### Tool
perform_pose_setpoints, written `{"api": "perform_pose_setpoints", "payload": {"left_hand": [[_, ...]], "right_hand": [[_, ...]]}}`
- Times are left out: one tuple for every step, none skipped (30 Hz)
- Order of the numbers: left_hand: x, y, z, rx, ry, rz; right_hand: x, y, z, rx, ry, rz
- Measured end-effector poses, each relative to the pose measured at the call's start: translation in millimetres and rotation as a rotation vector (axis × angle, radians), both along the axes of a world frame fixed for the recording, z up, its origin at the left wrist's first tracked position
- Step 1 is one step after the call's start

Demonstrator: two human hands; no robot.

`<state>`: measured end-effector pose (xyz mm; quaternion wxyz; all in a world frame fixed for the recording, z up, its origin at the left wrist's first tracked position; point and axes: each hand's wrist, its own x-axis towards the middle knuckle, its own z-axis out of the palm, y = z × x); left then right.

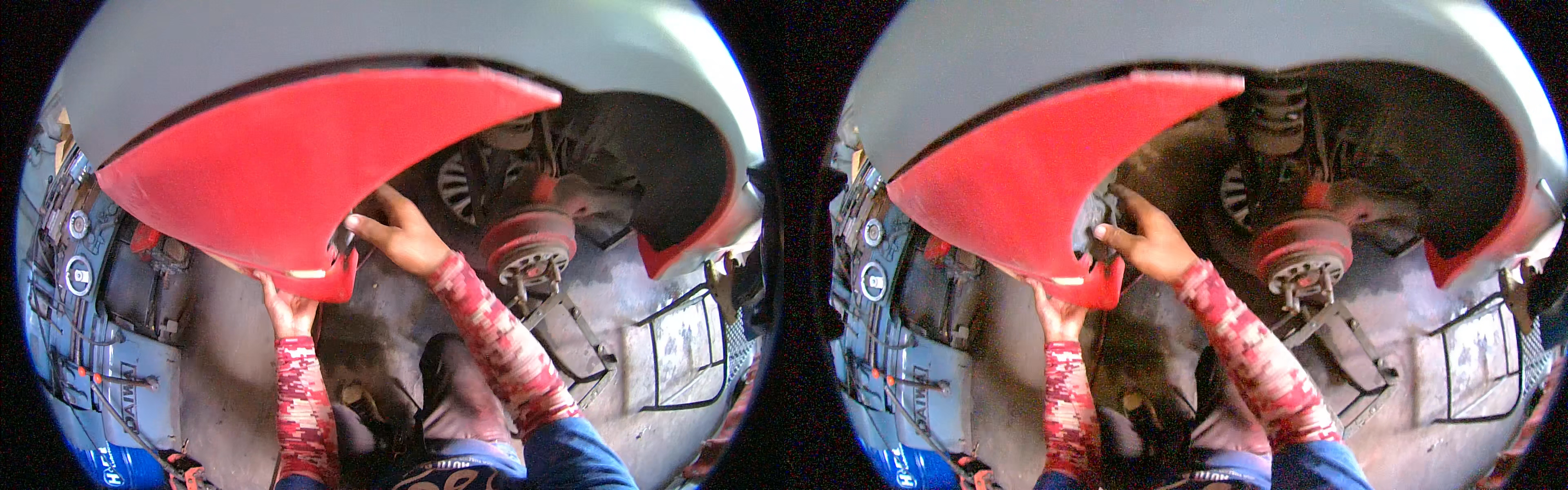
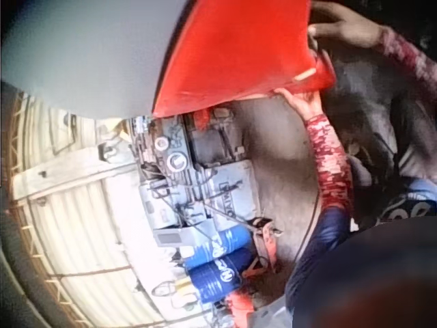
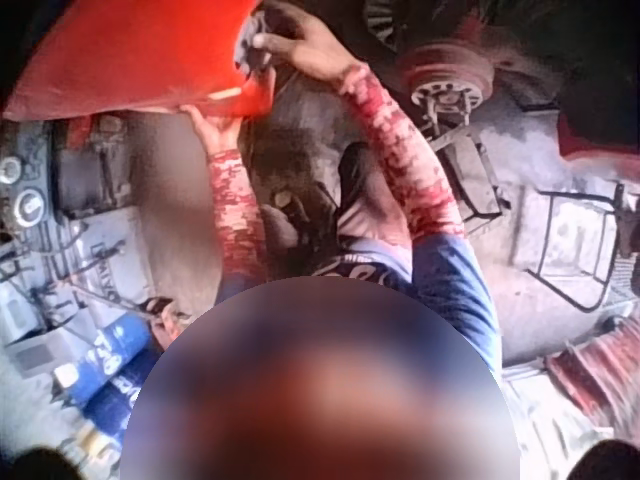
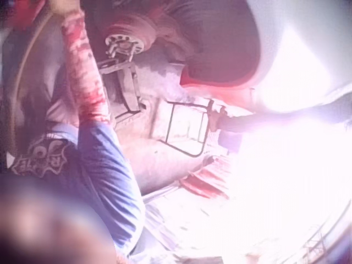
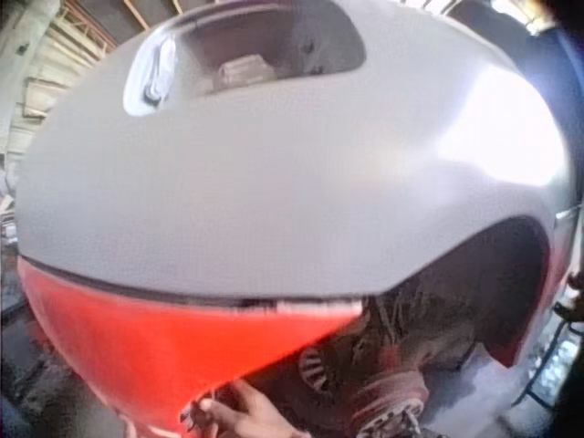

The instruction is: The person uses a heat gun to warm a red car bumper, then positions it against a silver car body. They repeatedly align the bumper and use a socket wrench to tighten fasteners underneath, securing the bumper in place.

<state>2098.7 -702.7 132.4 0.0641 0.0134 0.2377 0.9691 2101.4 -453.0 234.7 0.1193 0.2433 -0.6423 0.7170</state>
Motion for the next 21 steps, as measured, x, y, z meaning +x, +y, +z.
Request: {"api": "perform_pose_setpoints", "payload": {"left_hand": [[0.9, 0.5, -1.9, -0.038, 0.031, 0.024], [1.2, 0.7, -4.1, -0.067, 0.051, 0.05], [2.3, 0.9, -6.8, -0.078, 0.076, 0.069], [2.4, 0.9, -9.3, -0.105, 0.04, 0.119], [2.6, 0.7, -11.8, -0.122, 0.042, 0.14], [2.4, 0.9, -14.1, -0.135, 0.069, 0.144], [1.5, 0.6, -15.8, -0.078, 0.041, 0.113], [1.5, 0.8, -17.7, -0.09, 0.05, 0.122], [0.7, 0.8, -18.7, -0.102, 0.06, 0.132], [0.9, 1.1, -19.6, -0.112, 0.07, 0.143], [0.5, 1.2, -19.9, -0.14, 0.09, 0.143], [0.7, 1.6, -20.0, -0.127, 0.099, 0.137], [1.0, 1.9, -19.8, -0.123, 0.101, 0.134], [1.3, 2.2, -19.5, -0.119, 0.102, 0.135], [2.0, 2.7, -19.4, -0.12, 0.085, 0.145], [2.2, 3.2, -19.2, -0.123, 0.066, 0.156], [2.1, 3.9, -19.2, -0.119, 0.056, 0.171], [1.5, 4.6, -19.5, -0.129, 0.05, 0.177], [-0.4, 5.5, -20.0, -0.132, 0.053, 0.183], [-2.0, 6.4, -20.8, -0.133, 0.059, 0.189], [-4.0, 7.1, -21.5, -0.128, 0.069, 0.195]], "right_hand": [[13.8, 10.0, 15.5, -0.045, 0.035, -0.015], [28.6, 20.0, 32.9, -0.104, 0.091, -0.03], [43.8, 30.0, 50.7, -0.132, 0.108, -0.043], [55.0, 30.9, 66.6, -0.22, 0.147, -0.053], [65.9, 32.2, 81.6, -0.304, 0.19, -0.063], [73.7, 32.9, 95.6, -0.358, 0.227, -0.097], [77.6, 31.2, 108.0, -0.393, 0.249, -0.142], [80.8, 30.1, 118.1, -0.397, 0.252, -0.192], [83.4, 27.8, 125.7, -0.426, 0.27, -0.224], [84.2, 26.6, 131.8, -0.435, 0.265, -0.239], [84.4, 25.6, 135.9, -0.444, 0.26, -0.254], [84.4, 26.0, 138.8, -0.453, 0.254, -0.268], [84.5, 25.8, 139.8, -0.468, 0.248, -0.281], [85.1, 26.5, 140.0, -0.459, 0.173, -0.291], [86.0, 30.0, 139.7, -0.424, 0.268, -0.326], [86.8, 32.6, 138.9, -0.362, 0.272, -0.417], [86.1, 33.4, 137.9, -0.359, 0.302, -0.381], [85.0, 34.3, 136.5, -0.378, 0.285, -0.401], [83.4, 32.9, 134.8, -0.411, 0.304, -0.392], [81.5, 30.7, 133.0, -0.451, 0.304, -0.402], [78.8, 28.9, 132.2, -0.482, 0.309, -0.4]]}}
